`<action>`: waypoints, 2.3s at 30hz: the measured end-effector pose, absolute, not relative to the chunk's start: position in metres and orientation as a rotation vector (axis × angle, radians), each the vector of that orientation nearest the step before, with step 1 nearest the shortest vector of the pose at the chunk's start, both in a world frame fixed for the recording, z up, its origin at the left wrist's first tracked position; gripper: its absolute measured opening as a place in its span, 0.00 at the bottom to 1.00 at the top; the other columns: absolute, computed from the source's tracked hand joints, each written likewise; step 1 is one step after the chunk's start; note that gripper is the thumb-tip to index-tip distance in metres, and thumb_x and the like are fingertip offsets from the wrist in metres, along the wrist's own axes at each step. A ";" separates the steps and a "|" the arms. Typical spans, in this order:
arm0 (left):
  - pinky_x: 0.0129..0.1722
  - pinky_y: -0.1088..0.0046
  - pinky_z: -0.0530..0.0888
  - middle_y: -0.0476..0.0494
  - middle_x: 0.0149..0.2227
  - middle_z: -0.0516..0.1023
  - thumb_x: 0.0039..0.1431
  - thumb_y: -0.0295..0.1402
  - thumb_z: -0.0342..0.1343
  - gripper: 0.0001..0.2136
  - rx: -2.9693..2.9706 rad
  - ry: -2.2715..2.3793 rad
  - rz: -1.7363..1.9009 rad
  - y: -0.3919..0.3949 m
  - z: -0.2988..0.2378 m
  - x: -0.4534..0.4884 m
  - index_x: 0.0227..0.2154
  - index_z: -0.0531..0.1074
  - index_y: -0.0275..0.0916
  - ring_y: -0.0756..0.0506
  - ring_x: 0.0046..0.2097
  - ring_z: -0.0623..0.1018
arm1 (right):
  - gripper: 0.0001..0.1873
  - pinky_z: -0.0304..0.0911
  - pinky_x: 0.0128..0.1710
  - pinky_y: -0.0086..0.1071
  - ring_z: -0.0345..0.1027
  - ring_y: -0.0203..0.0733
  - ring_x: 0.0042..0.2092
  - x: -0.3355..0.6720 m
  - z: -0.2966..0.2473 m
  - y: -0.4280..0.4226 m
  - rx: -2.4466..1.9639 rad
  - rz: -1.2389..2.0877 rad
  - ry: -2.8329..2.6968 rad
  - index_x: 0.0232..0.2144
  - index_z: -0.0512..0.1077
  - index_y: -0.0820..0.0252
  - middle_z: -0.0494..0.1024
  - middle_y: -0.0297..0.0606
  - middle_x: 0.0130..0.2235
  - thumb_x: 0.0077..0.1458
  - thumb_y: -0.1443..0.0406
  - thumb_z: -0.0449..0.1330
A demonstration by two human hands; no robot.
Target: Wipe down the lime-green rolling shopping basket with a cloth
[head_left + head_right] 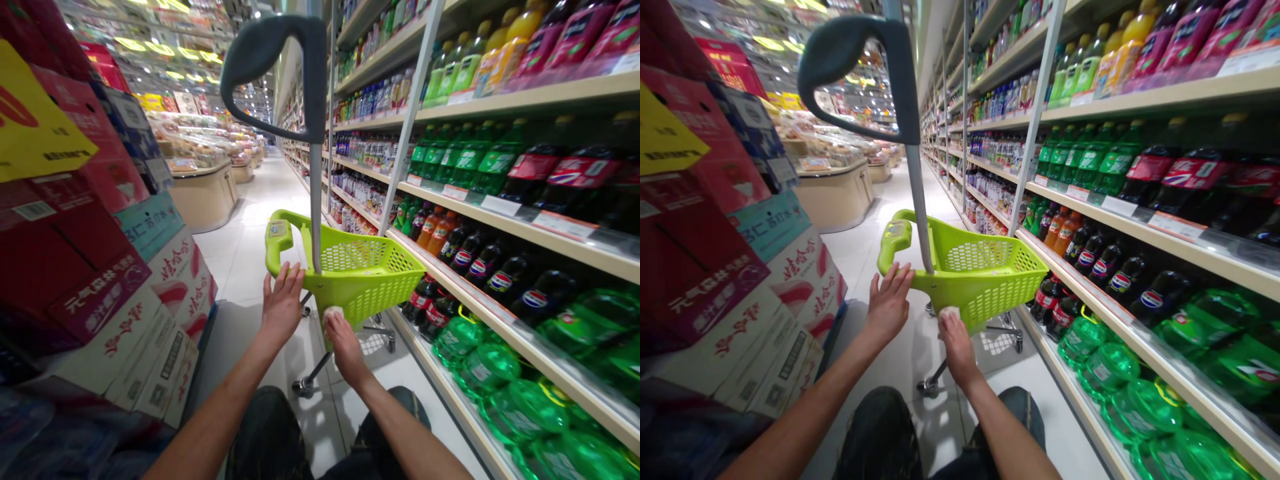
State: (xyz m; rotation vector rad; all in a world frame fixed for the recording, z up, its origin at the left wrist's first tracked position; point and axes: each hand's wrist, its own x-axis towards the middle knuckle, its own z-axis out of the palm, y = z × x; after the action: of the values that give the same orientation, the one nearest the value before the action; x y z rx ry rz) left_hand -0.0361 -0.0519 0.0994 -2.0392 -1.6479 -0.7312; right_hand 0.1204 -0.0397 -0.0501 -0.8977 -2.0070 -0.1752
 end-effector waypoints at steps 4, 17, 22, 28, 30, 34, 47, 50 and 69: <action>0.55 0.55 0.53 0.42 0.55 0.64 0.47 0.21 0.44 0.25 -2.051 -1.645 -0.742 -0.050 0.100 -0.032 0.51 0.62 0.36 0.39 0.59 0.57 | 0.25 0.50 0.57 0.45 0.44 0.43 0.61 0.111 -0.014 -0.033 -0.851 -0.173 -1.939 0.56 0.56 0.57 0.63 0.43 0.55 0.56 0.74 0.44; 0.55 0.54 0.52 0.39 0.50 0.70 0.51 0.26 0.45 0.18 -2.007 -1.663 -0.887 -0.038 0.110 -0.043 0.46 0.65 0.36 0.41 0.54 0.65 | 0.22 0.46 0.59 0.45 0.40 0.41 0.62 0.094 0.119 -0.007 -0.630 -0.282 -1.839 0.55 0.57 0.57 0.61 0.38 0.57 0.58 0.70 0.44; 0.55 0.53 0.50 0.41 0.49 0.71 0.52 0.25 0.44 0.17 -2.064 -1.593 -0.933 -0.044 0.110 -0.043 0.45 0.65 0.38 0.42 0.54 0.66 | 0.21 0.46 0.60 0.39 0.43 0.36 0.61 0.094 0.116 0.020 -0.490 -0.396 -2.005 0.54 0.58 0.56 0.65 0.36 0.55 0.59 0.69 0.44; 0.56 0.56 0.49 0.41 0.50 0.70 0.53 0.26 0.42 0.18 -2.048 -1.554 -1.038 -0.049 0.101 -0.038 0.47 0.64 0.38 0.43 0.55 0.65 | 0.24 0.53 0.57 0.39 0.48 0.37 0.60 0.108 0.073 0.002 -0.523 -0.261 -1.963 0.57 0.53 0.54 0.65 0.38 0.54 0.58 0.72 0.45; 0.56 0.54 0.47 0.37 0.52 0.67 0.54 0.28 0.43 0.19 -2.006 -1.575 -1.050 -0.047 0.100 -0.040 0.49 0.61 0.36 0.42 0.56 0.64 | 0.25 0.54 0.57 0.39 0.48 0.38 0.59 0.108 0.079 -0.001 -0.533 -0.195 -1.947 0.56 0.54 0.53 0.63 0.37 0.55 0.57 0.72 0.45; 0.56 0.49 0.43 0.35 0.54 0.65 0.54 0.35 0.47 0.19 -1.990 -1.631 -0.992 -0.039 0.107 -0.055 0.49 0.62 0.37 0.39 0.56 0.63 | 0.24 0.55 0.57 0.36 0.52 0.38 0.58 0.101 0.087 -0.007 -0.561 -0.057 -1.923 0.55 0.56 0.52 0.63 0.37 0.56 0.57 0.72 0.44; 0.51 0.58 0.53 0.38 0.47 0.73 0.53 0.38 0.51 0.17 -2.008 -1.578 -1.051 -0.050 0.105 -0.034 0.46 0.64 0.39 0.40 0.52 0.68 | 0.22 0.56 0.55 0.36 0.59 0.38 0.54 0.109 0.095 -0.018 -0.706 0.145 -1.789 0.52 0.61 0.59 0.68 0.40 0.51 0.55 0.72 0.44; 0.53 0.58 0.53 0.37 0.49 0.71 0.55 0.39 0.49 0.18 -2.101 -1.535 -0.994 -0.051 0.108 -0.036 0.48 0.63 0.39 0.41 0.53 0.67 | 0.21 0.56 0.55 0.37 0.59 0.38 0.54 0.126 0.093 -0.019 -0.737 0.128 -1.792 0.51 0.61 0.59 0.68 0.41 0.51 0.55 0.71 0.44; 0.54 0.52 0.51 0.34 0.55 0.63 0.57 0.37 0.42 0.19 -1.973 -1.641 -0.970 -0.021 0.114 -0.026 0.50 0.62 0.35 0.38 0.57 0.60 | 0.24 0.57 0.55 0.35 0.59 0.38 0.54 0.173 0.095 -0.035 -1.001 -0.118 -1.683 0.50 0.64 0.57 0.67 0.39 0.52 0.51 0.75 0.46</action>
State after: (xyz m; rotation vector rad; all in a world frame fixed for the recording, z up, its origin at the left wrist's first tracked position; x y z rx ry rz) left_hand -0.0264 -0.0210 0.1139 -1.9731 -1.6408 -0.9699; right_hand 0.1728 -0.0346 0.0952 -1.0008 -1.6833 -0.1179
